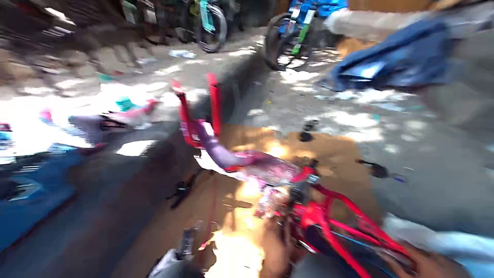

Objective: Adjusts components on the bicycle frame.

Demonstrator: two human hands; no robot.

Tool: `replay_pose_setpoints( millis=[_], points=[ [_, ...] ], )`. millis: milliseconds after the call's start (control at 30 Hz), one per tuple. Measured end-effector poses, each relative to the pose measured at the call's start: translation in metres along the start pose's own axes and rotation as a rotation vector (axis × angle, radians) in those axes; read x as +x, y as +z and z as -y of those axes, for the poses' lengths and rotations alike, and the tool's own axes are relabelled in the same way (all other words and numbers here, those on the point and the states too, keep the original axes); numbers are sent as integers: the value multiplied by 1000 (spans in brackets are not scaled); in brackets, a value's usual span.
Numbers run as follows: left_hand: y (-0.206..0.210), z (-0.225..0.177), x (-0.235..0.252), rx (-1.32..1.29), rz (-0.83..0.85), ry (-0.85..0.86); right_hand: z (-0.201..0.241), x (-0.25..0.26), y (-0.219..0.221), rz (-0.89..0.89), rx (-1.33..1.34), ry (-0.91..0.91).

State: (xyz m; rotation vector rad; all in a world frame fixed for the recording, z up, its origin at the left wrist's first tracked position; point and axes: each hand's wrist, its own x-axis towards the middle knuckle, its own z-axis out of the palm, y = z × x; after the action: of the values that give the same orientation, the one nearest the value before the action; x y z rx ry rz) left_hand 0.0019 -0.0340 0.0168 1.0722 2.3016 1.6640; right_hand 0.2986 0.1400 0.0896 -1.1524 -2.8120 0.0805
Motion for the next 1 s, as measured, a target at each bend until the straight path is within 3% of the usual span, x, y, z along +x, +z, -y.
replay_pose_setpoints(
  millis=[133, 367, 500, 767, 900, 1000],
  points=[
    [2, -10, 29, 142, 244, -28, -10, 0, 20, -252, -131, -39],
    [1, -24, 58, 304, 496, -85, -15, 1, 24, -260, -145, -77],
    [1, -30, 57, 318, 521, -46, -13, 2, 23, -271, -144, -78],
    [22, 9, 8, 52, 61, 276, -13, 1, 20, -228, -161, -69],
    [33, 37, -22, -17, -52, 301, -12, 2, 20, -249, -178, -87],
    [29, 42, -28, -68, -24, 276, -9, 2, 19, -266, -181, -86]
  ],
)
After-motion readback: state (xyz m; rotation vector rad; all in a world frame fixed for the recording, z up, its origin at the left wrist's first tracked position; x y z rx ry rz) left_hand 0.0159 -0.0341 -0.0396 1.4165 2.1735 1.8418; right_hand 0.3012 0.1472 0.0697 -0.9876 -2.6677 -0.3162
